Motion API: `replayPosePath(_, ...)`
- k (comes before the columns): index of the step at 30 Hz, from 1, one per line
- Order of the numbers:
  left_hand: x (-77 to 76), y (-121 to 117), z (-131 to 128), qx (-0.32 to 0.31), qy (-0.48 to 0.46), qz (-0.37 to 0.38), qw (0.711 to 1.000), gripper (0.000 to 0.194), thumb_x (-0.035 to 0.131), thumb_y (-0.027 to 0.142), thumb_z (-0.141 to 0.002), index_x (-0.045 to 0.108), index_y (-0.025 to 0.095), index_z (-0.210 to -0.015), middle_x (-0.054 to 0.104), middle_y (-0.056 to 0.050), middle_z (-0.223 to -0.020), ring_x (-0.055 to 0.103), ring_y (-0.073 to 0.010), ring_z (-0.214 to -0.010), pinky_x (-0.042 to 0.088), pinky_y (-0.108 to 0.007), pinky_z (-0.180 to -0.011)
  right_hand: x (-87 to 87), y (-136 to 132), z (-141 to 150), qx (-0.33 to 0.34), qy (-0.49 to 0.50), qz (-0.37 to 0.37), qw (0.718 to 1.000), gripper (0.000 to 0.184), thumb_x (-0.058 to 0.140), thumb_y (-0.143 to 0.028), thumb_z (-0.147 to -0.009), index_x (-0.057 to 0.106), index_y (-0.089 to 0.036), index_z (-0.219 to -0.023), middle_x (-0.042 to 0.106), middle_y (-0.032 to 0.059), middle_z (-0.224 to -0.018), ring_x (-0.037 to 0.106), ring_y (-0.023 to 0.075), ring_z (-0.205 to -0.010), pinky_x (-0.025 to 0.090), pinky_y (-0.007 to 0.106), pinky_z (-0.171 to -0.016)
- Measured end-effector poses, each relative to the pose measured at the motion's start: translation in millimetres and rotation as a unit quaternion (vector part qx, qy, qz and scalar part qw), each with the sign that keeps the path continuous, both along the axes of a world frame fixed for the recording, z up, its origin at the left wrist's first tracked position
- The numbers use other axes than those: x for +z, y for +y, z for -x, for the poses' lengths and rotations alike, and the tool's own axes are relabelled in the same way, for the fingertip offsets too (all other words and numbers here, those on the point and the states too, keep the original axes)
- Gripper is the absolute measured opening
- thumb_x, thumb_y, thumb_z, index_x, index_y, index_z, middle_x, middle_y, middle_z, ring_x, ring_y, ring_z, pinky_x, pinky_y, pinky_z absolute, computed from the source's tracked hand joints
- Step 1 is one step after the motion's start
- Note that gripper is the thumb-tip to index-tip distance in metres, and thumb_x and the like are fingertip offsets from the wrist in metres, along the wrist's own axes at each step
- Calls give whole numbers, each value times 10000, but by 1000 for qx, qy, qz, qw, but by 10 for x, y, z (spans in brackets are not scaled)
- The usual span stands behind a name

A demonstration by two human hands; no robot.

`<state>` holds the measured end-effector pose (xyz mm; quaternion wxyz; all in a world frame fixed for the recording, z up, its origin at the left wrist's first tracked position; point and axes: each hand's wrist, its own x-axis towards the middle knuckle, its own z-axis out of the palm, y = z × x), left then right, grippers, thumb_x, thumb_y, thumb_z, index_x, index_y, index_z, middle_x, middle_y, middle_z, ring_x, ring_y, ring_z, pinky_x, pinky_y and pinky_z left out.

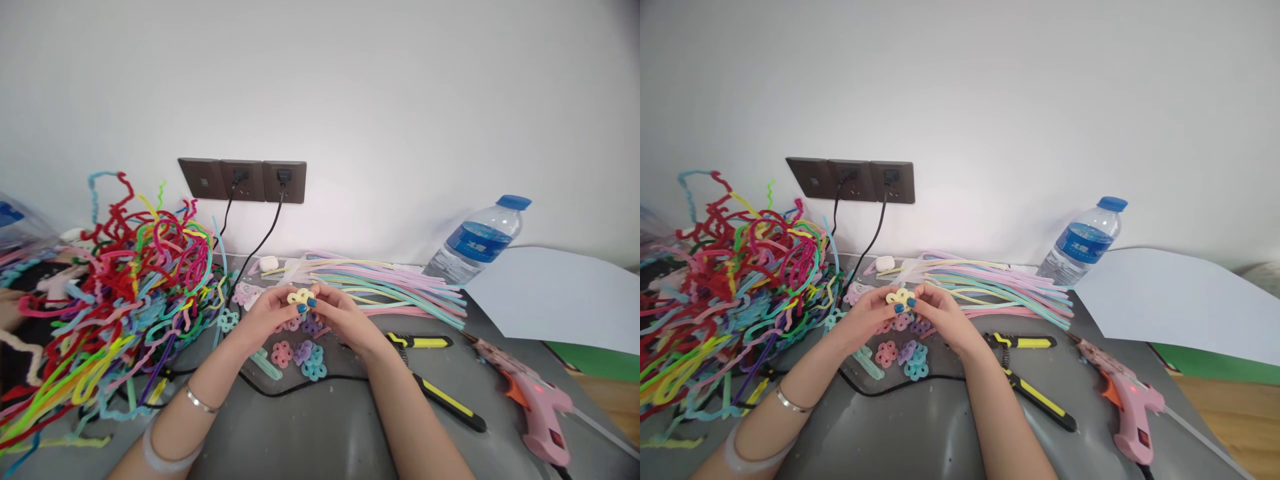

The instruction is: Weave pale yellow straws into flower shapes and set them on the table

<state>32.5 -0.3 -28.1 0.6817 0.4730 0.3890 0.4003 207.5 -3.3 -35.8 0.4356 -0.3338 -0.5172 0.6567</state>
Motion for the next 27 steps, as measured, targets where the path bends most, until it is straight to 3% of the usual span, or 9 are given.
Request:
replayPosePath(5,7,-1,14,-24,1,16,1000,340,806,379,-654,693,158,-888,561,9,-682,453,-89,-564,331,-208,-507,19,-7,-8,14,13,13,1000,327,731,-462,-743,550,-191,-760,492,-33,-697,398,94,-568,330,222,-531)
replayPosePath(17,35,-18,-13,-58,-36,54,996,172,725,306,-698,654,150,-708,532,-2,-688,450,-97,-616,380,-227,-554,45,-40,-25,57,47,22,997,307,739,-452,-750,581,-189,-774,488,-36,-676,417,97,-574,361,213,-521)
replayPosePath(21,52,-42,-83,-30,-36,43,998,187,705,316,-721,635,148,-676,500,12,-655,419,-88,-583,352,-222,-529,39,-32,-12,39,41,-13,998,300,714,-455,-772,560,-197,-778,518,-16,-725,467,118,-634,392,230,-573)
replayPosePath(27,34,-57,-146,58,-51,45,996,283,760,406,-683,677,156,-784,502,31,-658,390,-80,-571,319,-208,-510,46,-25,82,-47,22,-52,997,271,741,-419,-750,584,-207,-814,557,-3,-786,527,144,-720,436,266,-678)
